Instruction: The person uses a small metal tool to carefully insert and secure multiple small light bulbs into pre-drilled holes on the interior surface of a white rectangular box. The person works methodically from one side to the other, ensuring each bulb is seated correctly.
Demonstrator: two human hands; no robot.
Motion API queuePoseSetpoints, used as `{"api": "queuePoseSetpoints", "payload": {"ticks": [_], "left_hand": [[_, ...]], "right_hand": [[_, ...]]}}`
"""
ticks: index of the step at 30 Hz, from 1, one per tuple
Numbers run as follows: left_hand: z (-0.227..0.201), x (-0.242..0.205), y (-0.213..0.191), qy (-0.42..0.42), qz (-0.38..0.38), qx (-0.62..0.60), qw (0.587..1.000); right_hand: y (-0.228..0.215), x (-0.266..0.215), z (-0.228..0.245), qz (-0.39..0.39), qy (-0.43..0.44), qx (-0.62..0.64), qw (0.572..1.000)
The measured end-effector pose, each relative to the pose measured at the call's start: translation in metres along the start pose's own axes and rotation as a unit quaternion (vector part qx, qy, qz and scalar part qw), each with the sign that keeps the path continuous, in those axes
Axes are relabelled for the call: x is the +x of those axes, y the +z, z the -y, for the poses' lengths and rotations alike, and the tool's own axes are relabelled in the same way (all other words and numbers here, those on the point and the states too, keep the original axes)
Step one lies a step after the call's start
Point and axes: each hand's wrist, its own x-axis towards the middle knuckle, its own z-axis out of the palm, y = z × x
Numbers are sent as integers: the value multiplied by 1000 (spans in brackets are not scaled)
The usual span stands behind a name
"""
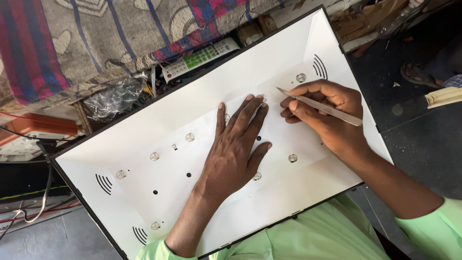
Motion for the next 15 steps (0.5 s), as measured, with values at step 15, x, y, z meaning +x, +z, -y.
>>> {"api": "queuePoseSetpoints", "payload": {"ticks": [15], "left_hand": [[-4,2,-3,-8,7,2,1000]], "right_hand": [[-5,15,-6,-17,76,27,997]]}}
